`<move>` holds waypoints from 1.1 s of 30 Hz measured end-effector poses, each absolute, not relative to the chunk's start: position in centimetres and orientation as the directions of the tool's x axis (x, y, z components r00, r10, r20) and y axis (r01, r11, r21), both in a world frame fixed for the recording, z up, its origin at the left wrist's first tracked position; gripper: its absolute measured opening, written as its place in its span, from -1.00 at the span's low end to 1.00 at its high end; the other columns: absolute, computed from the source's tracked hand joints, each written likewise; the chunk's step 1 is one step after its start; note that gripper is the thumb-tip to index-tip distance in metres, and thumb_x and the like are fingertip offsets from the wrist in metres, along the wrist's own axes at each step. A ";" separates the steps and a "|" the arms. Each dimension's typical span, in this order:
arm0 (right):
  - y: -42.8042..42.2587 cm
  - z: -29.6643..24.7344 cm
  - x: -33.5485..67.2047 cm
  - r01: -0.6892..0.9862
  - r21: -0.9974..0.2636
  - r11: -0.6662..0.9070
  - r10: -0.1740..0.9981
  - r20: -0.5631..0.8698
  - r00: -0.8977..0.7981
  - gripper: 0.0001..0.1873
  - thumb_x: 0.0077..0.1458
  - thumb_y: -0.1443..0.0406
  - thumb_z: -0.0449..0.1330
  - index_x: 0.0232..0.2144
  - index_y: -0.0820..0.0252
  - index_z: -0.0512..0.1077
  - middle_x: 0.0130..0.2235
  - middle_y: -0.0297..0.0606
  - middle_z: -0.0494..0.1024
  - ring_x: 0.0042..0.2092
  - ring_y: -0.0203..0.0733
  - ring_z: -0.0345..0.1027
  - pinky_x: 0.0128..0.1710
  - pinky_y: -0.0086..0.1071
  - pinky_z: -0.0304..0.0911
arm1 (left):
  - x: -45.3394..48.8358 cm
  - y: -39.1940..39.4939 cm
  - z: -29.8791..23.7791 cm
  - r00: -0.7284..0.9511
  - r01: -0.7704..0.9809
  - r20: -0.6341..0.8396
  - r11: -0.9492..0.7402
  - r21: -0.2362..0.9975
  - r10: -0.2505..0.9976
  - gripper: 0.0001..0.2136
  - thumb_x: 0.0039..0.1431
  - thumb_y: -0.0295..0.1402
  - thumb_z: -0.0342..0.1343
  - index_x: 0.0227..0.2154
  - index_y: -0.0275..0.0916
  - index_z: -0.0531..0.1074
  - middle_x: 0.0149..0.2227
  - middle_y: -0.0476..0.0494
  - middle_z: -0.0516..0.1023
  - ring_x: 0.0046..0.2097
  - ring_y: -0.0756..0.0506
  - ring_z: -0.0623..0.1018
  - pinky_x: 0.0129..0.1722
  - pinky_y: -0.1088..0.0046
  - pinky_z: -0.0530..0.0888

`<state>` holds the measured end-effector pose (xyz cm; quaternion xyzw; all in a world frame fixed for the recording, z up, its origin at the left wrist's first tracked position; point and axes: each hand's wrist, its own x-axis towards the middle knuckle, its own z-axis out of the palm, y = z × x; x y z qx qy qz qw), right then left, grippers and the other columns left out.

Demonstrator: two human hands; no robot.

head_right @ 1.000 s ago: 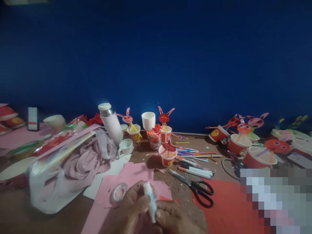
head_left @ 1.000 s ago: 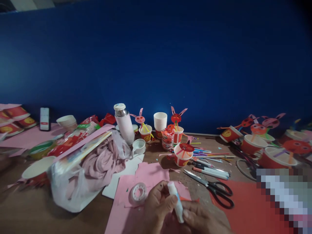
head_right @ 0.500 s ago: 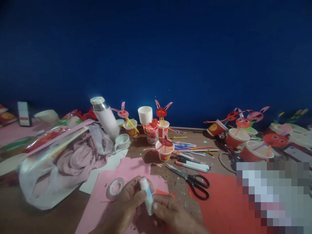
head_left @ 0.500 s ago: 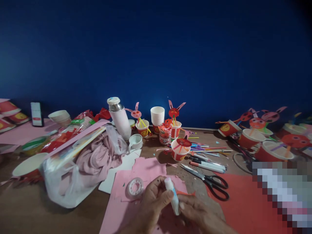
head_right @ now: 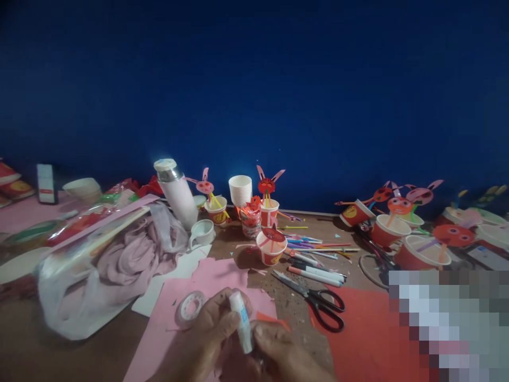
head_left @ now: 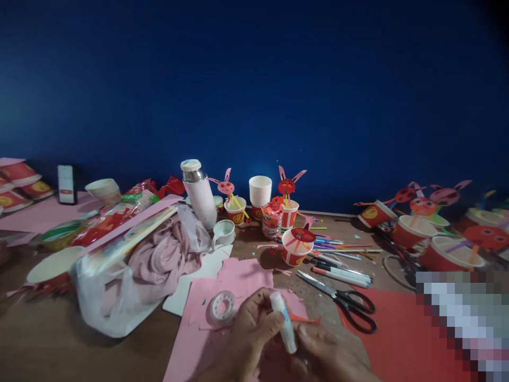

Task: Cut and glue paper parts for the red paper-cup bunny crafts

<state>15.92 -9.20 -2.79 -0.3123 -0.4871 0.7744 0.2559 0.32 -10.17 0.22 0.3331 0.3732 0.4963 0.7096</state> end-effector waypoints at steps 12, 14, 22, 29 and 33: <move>-9.4 -2.6 14.8 -0.162 -0.948 -0.273 0.803 -0.132 -0.581 -0.53 -0.17 -0.08 0.22 -0.46 0.20 0.31 -0.48 -0.37 0.26 -0.46 -0.34 0.08 -0.47 -0.50 0.04 | 0.2 -10.0 0.0 0.192 -0.440 -0.175 0.244 0.864 0.966 -0.70 -0.15 -0.22 0.27 -0.45 -0.28 0.32 -0.47 0.02 0.34 -0.41 0.05 0.30 -0.38 0.55 0.26; -9.4 -2.6 15.1 -0.168 -0.903 -0.396 0.735 -0.202 -0.647 -0.51 -0.09 -0.12 0.12 -0.48 0.22 0.32 -0.52 -0.38 0.23 -0.52 -0.38 0.02 -0.52 -0.51 -0.01 | 0.3 -9.9 -0.4 0.217 -0.489 -0.140 0.232 0.841 0.966 -0.70 -0.16 -0.22 0.28 -0.45 -0.28 0.32 -0.47 0.01 0.34 -0.41 0.05 0.31 -0.38 0.54 0.26; -9.4 -2.6 15.2 -0.096 -0.965 -0.246 0.761 -0.131 -0.635 -0.51 -0.05 -0.11 0.10 -0.55 0.23 0.25 -0.56 -0.41 0.19 -0.53 -0.40 -0.02 -0.53 -0.52 -0.04 | 0.1 -10.0 -0.8 0.117 -0.489 -0.187 0.221 0.844 0.975 -0.70 -0.17 -0.23 0.29 -0.44 -0.28 0.34 -0.48 0.03 0.34 -0.41 0.05 0.30 -0.36 0.56 0.27; -9.7 -3.1 15.2 0.039 -0.999 -0.019 0.876 -0.035 -0.482 -0.54 -0.11 -0.11 0.15 -0.45 0.17 0.30 -0.45 -0.31 0.37 -0.40 -0.25 0.21 -0.44 -0.43 0.16 | 0.4 -10.1 -0.2 0.177 -0.517 -0.168 0.237 0.823 0.970 -0.76 -0.09 -0.26 0.23 -0.40 -0.26 0.35 -0.42 -0.04 0.44 -0.40 0.01 0.42 -0.39 0.52 0.33; -9.2 -2.4 17.1 0.097 -0.995 -0.026 0.913 -0.063 -0.404 -0.64 0.03 -0.03 0.07 -0.36 0.13 0.35 -0.41 -0.33 0.37 -0.38 -0.26 0.21 -0.38 -0.43 0.17 | -0.1 -10.3 0.1 0.150 -0.391 -0.125 0.175 0.904 0.981 -0.73 -0.04 -0.20 0.18 -0.32 -0.25 0.37 -0.37 -0.11 0.50 -0.38 -0.02 0.46 -0.36 0.48 0.38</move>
